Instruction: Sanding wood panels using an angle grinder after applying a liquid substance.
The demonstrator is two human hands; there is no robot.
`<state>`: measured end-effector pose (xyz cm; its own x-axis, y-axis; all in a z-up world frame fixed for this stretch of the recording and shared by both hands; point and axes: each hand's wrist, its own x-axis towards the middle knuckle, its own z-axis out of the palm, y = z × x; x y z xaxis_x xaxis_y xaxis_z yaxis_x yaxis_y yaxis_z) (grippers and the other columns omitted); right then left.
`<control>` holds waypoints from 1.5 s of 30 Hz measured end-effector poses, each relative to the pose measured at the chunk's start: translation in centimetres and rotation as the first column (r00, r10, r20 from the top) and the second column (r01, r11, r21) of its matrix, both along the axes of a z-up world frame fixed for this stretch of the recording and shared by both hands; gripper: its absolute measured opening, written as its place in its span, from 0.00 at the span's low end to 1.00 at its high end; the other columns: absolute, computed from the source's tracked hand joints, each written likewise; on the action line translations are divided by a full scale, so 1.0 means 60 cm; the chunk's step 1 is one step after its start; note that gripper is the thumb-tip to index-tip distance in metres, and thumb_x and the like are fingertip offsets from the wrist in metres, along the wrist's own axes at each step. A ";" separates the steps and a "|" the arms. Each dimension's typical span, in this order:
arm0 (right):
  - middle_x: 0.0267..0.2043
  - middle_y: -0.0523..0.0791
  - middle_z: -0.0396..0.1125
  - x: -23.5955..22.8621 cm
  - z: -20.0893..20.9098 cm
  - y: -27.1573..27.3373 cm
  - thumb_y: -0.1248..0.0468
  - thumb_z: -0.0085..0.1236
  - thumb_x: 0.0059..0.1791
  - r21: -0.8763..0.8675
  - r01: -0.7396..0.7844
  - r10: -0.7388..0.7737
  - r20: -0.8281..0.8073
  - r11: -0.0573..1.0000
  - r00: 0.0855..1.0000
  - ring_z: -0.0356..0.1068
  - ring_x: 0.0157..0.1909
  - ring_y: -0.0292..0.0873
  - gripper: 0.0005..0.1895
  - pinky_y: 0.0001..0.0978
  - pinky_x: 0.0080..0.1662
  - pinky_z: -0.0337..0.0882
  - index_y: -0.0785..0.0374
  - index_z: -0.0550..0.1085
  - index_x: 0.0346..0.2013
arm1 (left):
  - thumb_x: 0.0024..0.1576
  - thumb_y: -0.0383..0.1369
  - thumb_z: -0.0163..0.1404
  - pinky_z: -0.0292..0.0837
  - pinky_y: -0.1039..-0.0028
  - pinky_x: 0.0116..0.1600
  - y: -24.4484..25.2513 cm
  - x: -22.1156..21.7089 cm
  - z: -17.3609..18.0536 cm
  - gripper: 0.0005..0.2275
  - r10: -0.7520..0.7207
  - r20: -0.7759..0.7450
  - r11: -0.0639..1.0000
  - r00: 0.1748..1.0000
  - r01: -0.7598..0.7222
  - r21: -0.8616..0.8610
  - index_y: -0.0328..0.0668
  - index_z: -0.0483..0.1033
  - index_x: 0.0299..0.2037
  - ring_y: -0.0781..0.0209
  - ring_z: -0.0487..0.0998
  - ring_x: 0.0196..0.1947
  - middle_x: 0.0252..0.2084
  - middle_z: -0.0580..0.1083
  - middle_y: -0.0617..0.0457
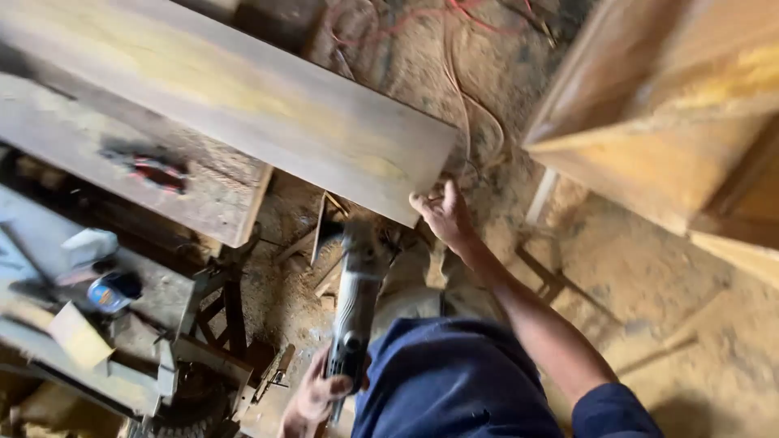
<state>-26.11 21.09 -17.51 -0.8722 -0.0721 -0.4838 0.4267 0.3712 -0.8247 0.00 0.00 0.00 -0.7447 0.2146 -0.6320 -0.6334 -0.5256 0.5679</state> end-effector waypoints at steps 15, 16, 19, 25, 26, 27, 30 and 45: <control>0.37 0.45 0.72 0.095 0.106 0.155 0.49 0.59 0.46 -0.568 0.714 -0.587 0.434 0.410 0.683 0.75 0.38 0.49 0.19 0.50 0.46 0.77 0.56 0.72 0.45 | 0.52 0.46 0.63 0.78 0.59 0.45 0.189 -0.194 -0.122 0.27 -0.359 -0.315 0.601 0.878 -0.041 -0.799 0.43 0.76 0.59 0.40 0.78 0.40 0.43 0.68 0.46; 0.37 0.45 0.72 0.090 0.103 0.148 0.49 0.59 0.46 -0.561 0.718 -0.582 0.444 0.412 0.681 0.75 0.38 0.49 0.19 0.50 0.46 0.77 0.56 0.72 0.45 | 0.52 0.46 0.63 0.78 0.59 0.45 0.197 -0.195 -0.129 0.27 -0.355 -0.304 0.598 0.884 -0.035 -0.801 0.43 0.76 0.59 0.40 0.78 0.40 0.43 0.68 0.46; 0.35 0.43 0.73 0.083 0.086 0.128 0.47 0.61 0.45 -0.484 0.810 -0.701 0.449 0.331 0.554 0.76 0.34 0.46 0.18 0.47 0.44 0.80 0.54 0.72 0.40 | 0.47 0.43 0.67 0.74 0.62 0.44 0.211 -0.200 -0.144 0.28 -0.326 -0.347 0.346 0.880 -0.230 -0.909 0.43 0.78 0.58 0.47 0.74 0.37 0.40 0.68 0.48; 0.28 0.45 0.72 0.069 0.088 0.107 0.44 0.63 0.42 -0.361 0.867 -0.725 0.485 0.344 0.489 0.76 0.31 0.46 0.21 0.45 0.40 0.81 0.58 0.75 0.32 | 0.53 0.38 0.65 0.75 0.63 0.46 0.214 -0.186 -0.174 0.25 -0.202 -0.432 0.396 0.879 -0.330 -0.857 0.39 0.75 0.60 0.45 0.76 0.37 0.38 0.67 0.47; 0.30 0.45 0.72 0.067 0.086 0.104 0.47 0.63 0.42 -0.367 0.862 -0.726 0.477 0.348 0.496 0.77 0.31 0.46 0.18 0.45 0.39 0.82 0.57 0.75 0.34 | 0.52 0.38 0.65 0.75 0.62 0.46 0.211 -0.184 -0.183 0.25 -0.286 -0.439 0.353 0.852 -0.333 -0.875 0.38 0.76 0.58 0.45 0.76 0.36 0.35 0.67 0.47; 0.31 0.44 0.73 0.069 0.087 0.103 0.49 0.64 0.43 -0.371 0.863 -0.738 0.462 0.344 0.492 0.77 0.31 0.45 0.16 0.45 0.39 0.82 0.56 0.75 0.35 | 0.51 0.38 0.65 0.76 0.60 0.47 0.207 -0.181 -0.192 0.24 -0.375 -0.444 0.322 0.814 -0.334 -0.886 0.37 0.77 0.57 0.44 0.76 0.35 0.33 0.66 0.47; 0.30 0.47 0.73 0.075 0.091 0.123 0.51 0.63 0.41 -0.351 0.842 -0.704 0.465 0.410 0.537 0.77 0.30 0.49 0.18 0.48 0.38 0.80 0.58 0.75 0.38 | 0.50 0.35 0.65 0.76 0.63 0.38 0.118 -0.241 -0.145 0.13 -0.665 -0.446 0.456 0.599 -0.146 -0.878 0.47 0.83 0.44 0.52 0.77 0.26 0.25 0.71 0.54; 0.39 0.50 0.72 0.065 0.081 0.153 0.57 0.66 0.47 -0.697 0.669 0.029 0.698 0.259 0.716 0.74 0.37 0.49 0.19 0.40 0.38 0.76 0.59 0.69 0.46 | 0.72 0.59 0.36 0.63 0.63 0.52 -0.159 -0.727 -0.235 0.25 -0.973 -0.105 -0.077 0.207 -0.716 -0.694 0.52 0.73 0.36 0.58 0.72 0.37 0.33 0.71 0.57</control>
